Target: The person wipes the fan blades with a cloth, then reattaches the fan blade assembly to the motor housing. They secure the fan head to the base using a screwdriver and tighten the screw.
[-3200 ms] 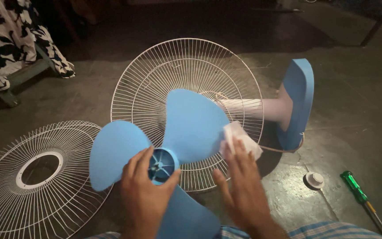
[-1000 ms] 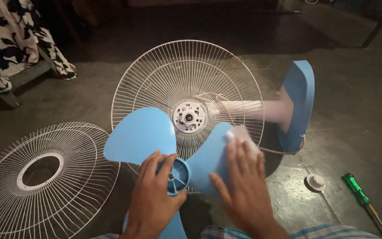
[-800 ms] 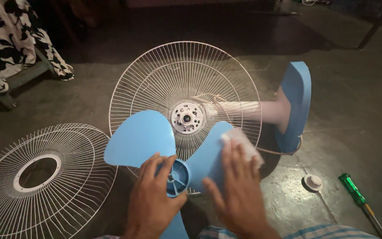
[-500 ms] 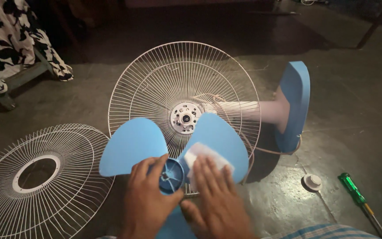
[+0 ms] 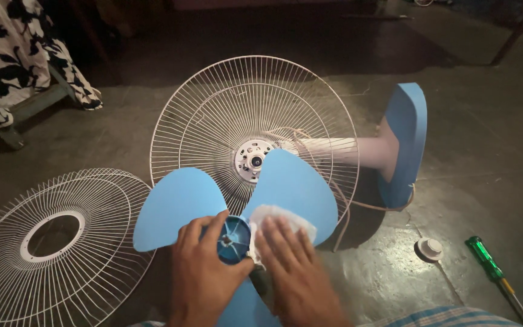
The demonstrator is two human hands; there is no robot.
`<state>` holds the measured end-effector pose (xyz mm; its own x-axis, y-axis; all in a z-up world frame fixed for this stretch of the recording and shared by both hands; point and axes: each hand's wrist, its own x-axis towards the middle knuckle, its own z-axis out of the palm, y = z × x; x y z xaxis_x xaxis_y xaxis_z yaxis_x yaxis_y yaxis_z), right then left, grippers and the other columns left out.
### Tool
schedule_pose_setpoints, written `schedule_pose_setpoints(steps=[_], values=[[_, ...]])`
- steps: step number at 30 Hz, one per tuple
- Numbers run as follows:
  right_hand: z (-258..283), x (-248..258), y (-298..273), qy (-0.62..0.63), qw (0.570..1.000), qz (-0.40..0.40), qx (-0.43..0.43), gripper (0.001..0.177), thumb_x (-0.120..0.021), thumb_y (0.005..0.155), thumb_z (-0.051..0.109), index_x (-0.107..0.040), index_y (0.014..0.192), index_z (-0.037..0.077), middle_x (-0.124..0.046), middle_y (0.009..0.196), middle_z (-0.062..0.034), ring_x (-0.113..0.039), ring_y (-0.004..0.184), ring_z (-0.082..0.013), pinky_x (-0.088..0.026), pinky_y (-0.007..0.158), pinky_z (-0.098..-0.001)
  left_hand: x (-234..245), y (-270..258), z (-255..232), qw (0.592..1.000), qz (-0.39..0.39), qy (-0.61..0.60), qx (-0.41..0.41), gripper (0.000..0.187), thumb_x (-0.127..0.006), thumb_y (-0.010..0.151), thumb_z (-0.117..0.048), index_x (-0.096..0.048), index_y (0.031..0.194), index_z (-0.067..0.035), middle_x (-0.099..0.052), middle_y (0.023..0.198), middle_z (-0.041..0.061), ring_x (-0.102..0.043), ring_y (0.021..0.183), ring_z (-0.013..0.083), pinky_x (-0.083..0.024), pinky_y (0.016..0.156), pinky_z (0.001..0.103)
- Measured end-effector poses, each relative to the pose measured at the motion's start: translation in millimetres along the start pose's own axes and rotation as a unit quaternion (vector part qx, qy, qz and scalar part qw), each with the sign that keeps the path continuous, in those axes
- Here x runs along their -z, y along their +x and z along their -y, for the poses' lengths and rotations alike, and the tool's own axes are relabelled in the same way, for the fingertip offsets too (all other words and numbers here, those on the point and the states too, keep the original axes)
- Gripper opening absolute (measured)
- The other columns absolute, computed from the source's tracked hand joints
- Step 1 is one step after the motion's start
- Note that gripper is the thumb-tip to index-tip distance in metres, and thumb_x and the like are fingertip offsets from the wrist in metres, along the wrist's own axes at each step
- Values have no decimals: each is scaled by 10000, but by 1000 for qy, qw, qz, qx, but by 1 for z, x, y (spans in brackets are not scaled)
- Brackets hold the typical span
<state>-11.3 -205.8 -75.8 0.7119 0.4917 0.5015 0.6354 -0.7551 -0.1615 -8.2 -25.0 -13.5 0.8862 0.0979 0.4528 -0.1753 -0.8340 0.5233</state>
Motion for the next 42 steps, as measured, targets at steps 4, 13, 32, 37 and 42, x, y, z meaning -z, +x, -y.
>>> schedule_pose_setpoints(steps=[4, 13, 32, 37, 42], values=[[-8, 2, 0, -10, 999, -33, -10, 771, -611, 745, 64, -410, 1486, -5, -377, 1581, -222, -311, 1488, -366, -172, 1183, -577, -1, 0, 0, 1000, -7, -5, 7, 880, -950, 452, -250, -683, 1272, -76, -640, 1166, 128, -593, 1085, 329, -466, 949, 467], [-56, 29, -1, 13, 966, -110, -235, 563, -564, 764, -88, -638, 1305, 47, -658, 1321, -186, -620, 1248, -344, -420, 1115, -514, 9, 8, 7, 998, 4, 54, 37, 876, -991, 492, -321, -683, 1275, -77, -641, 1186, 126, -594, 1125, 338, -462, 941, 482], [-375, 85, -242, -131, 685, 285, -657, 786, -726, 817, 737, -822, 1005, -21, -808, 933, -242, -779, 857, -333, -626, 797, -413, 11, 11, 12, 997, -46, 44, 45, 871, -957, 523, -292, -645, 1309, -83, -633, 1226, 135, -560, 1157, 339, -468, 994, 467], [-346, 71, -231, 11, 659, 303, -688, 1003, -747, 741, 803, -813, 1269, -46, -709, 1270, -300, -720, 1151, -400, -559, 994, -466, 14, 14, 18, 995, -80, 15, 57, 876, -975, 507, -310, -659, 1295, -94, -627, 1234, 149, -548, 1163, 356, -457, 997, 485], [-251, 96, -154, -69, 796, 264, -540, 848, -624, 800, 789, -679, 1452, 251, -728, 1213, -222, -738, 1116, -323, -576, 994, -447, 23, 19, 26, 989, -127, -42, 63, 885, -983, 505, -295, -664, 1294, -52, -635, 1248, 176, -549, 1188, 376, -466, 973, 483]])
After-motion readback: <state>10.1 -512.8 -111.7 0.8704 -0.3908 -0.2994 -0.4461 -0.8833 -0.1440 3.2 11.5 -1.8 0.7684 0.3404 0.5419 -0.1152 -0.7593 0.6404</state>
